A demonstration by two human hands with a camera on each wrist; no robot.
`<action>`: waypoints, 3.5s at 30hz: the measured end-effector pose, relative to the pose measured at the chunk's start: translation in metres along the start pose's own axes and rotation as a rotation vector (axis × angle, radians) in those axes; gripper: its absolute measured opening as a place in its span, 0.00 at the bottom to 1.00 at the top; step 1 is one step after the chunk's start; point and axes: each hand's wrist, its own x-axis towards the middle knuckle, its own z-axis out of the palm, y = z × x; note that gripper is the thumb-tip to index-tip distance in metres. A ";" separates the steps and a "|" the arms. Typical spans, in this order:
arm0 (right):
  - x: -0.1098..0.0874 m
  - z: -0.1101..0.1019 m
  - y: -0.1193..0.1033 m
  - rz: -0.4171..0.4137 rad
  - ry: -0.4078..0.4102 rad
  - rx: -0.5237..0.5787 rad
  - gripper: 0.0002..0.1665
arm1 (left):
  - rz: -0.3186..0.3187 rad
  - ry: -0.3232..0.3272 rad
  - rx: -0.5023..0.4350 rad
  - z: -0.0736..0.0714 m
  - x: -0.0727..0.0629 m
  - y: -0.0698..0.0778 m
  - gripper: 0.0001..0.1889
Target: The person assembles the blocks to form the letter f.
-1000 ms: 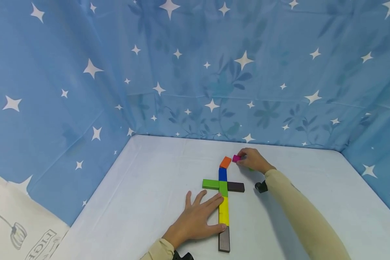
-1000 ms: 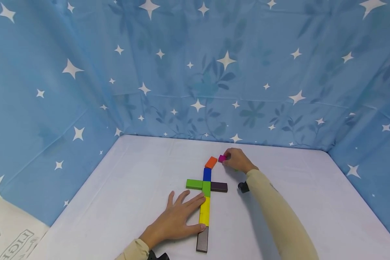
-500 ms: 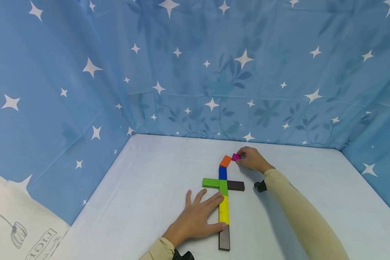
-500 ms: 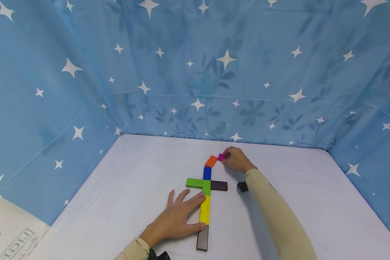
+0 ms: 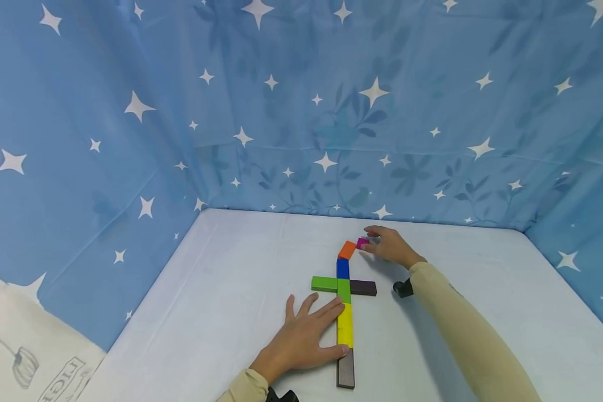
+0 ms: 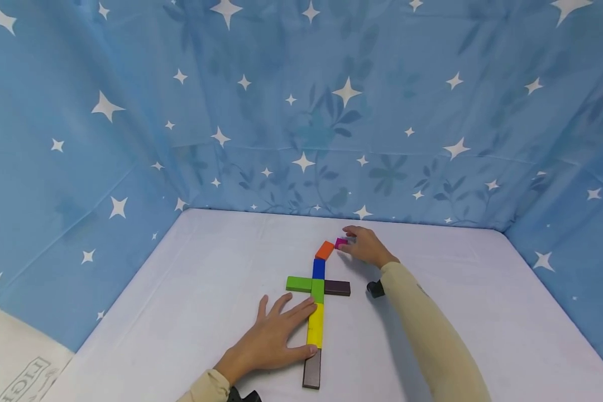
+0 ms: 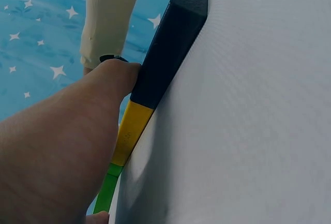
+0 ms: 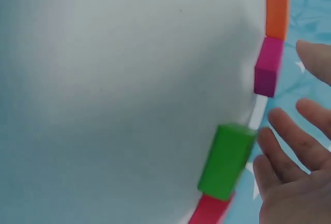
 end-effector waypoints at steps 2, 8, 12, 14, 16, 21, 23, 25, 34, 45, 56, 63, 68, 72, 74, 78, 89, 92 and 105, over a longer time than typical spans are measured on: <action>-0.004 -0.004 0.002 -0.010 0.005 0.011 0.39 | -0.002 -0.001 -0.001 0.000 -0.001 0.000 0.42; -0.016 -0.016 0.007 -0.010 0.026 0.014 0.45 | 0.002 0.004 0.000 -0.002 -0.003 -0.002 0.42; -0.025 -0.019 0.013 0.003 0.045 0.019 0.48 | 0.002 0.004 -0.008 -0.001 -0.004 -0.004 0.42; -0.029 -0.019 0.018 0.003 0.055 0.018 0.49 | 0.001 0.003 -0.013 -0.001 -0.004 -0.005 0.42; -0.034 -0.020 0.021 -0.019 0.060 0.010 0.51 | 0.002 0.005 -0.015 0.000 -0.005 -0.006 0.42; -0.044 -0.020 0.031 -0.092 0.057 0.004 0.47 | -0.001 0.005 -0.020 0.002 -0.005 -0.007 0.42; -0.046 -0.019 0.035 -0.098 0.053 0.005 0.44 | -0.007 0.002 -0.023 0.002 -0.006 -0.007 0.43; -0.048 -0.018 0.038 -0.102 0.051 0.008 0.41 | -0.012 0.001 -0.022 0.002 -0.005 -0.006 0.43; -0.055 -0.013 0.038 -0.081 0.053 -0.019 0.32 | 0.003 0.006 -0.018 0.004 -0.004 -0.005 0.43; -0.059 -0.014 0.036 -0.098 0.127 -0.033 0.20 | 0.008 0.010 -0.012 0.001 -0.002 -0.001 0.42; -0.058 -0.016 0.022 -0.091 0.119 0.011 0.21 | 0.004 0.010 -0.013 0.000 -0.004 -0.002 0.42; -0.053 -0.011 0.005 -0.092 0.118 0.029 0.21 | -0.006 -0.001 -0.016 0.001 -0.004 -0.005 0.43; -0.050 -0.005 0.000 -0.107 0.131 0.038 0.20 | -0.006 -0.007 -0.014 0.004 -0.003 -0.006 0.43; -0.048 -0.001 -0.004 -0.077 0.136 0.051 0.20 | -0.003 -0.005 -0.010 0.005 -0.003 -0.006 0.43; -0.048 0.000 -0.005 -0.064 0.138 0.054 0.21 | -0.002 -0.004 -0.007 0.006 -0.003 -0.006 0.43; -0.045 0.001 -0.005 -0.052 0.146 0.059 0.21 | -0.001 0.000 -0.007 0.005 -0.002 -0.005 0.43; -0.037 -0.002 0.001 -0.034 0.175 0.032 0.20 | 0.004 0.004 0.004 0.004 -0.001 -0.001 0.43; -0.035 -0.001 0.002 -0.025 0.172 0.040 0.19 | 0.004 0.005 0.007 0.004 0.000 -0.002 0.42; -0.028 0.004 0.007 0.012 0.131 0.014 0.20 | 0.020 0.026 0.012 0.004 -0.002 -0.003 0.42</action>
